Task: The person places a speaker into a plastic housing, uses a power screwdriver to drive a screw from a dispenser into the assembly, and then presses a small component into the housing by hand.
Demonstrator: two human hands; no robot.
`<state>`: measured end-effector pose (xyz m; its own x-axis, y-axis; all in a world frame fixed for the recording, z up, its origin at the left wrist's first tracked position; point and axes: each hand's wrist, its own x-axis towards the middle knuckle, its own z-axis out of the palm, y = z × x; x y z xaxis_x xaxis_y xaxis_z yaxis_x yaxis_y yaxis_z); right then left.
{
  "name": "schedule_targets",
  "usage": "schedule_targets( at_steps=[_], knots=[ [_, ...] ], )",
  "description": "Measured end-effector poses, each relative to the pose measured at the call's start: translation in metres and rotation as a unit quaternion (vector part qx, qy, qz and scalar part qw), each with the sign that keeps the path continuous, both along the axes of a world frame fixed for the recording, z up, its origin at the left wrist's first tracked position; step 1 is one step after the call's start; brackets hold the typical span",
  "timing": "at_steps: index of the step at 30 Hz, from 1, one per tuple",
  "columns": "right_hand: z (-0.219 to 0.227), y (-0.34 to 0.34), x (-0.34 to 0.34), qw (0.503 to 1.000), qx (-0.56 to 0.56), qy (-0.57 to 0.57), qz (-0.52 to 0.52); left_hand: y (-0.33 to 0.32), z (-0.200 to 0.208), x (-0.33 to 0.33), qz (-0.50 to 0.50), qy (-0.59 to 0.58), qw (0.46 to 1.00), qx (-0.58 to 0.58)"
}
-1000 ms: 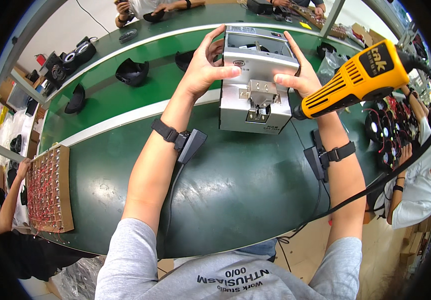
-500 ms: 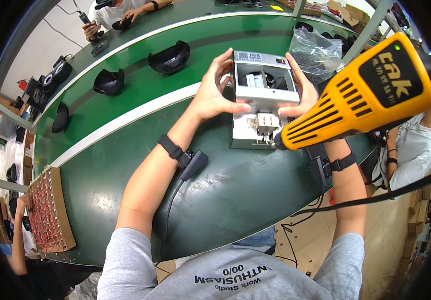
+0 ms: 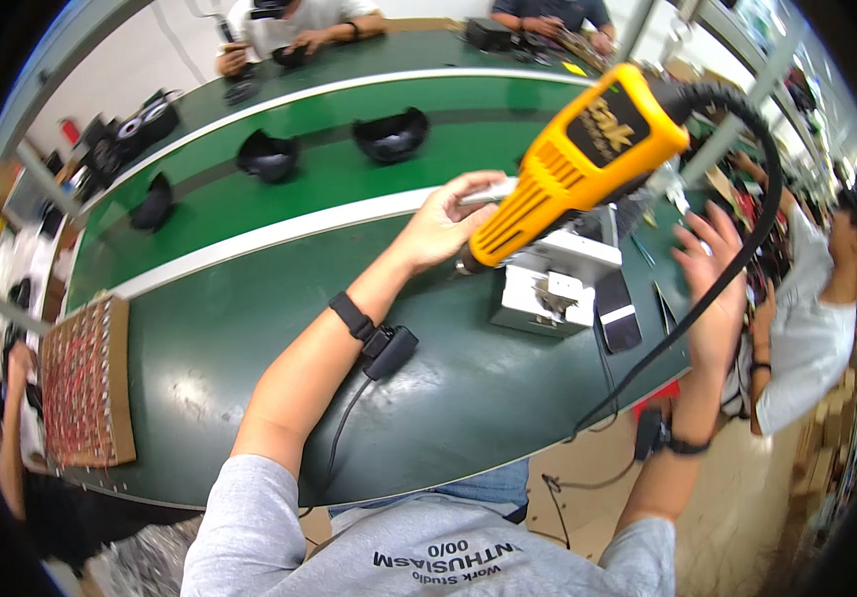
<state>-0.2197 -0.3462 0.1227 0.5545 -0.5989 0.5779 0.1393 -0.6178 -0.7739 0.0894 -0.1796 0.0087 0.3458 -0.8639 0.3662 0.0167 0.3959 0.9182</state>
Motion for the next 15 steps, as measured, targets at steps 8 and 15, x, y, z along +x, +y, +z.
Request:
schedule_targets(
  at_steps=[8, 15],
  knots=[
    [-0.034, 0.17, -0.045, 0.943, -0.238, -0.174, 0.153, 0.051, 0.027, -0.035, -0.052, -0.052, 0.997, -0.002],
    [-0.045, 0.203, 0.082, 0.976, 0.083, -0.164, 0.118, 0.105, 0.022, -0.068, -0.095, -0.1, 0.99, -0.001]
  ],
)
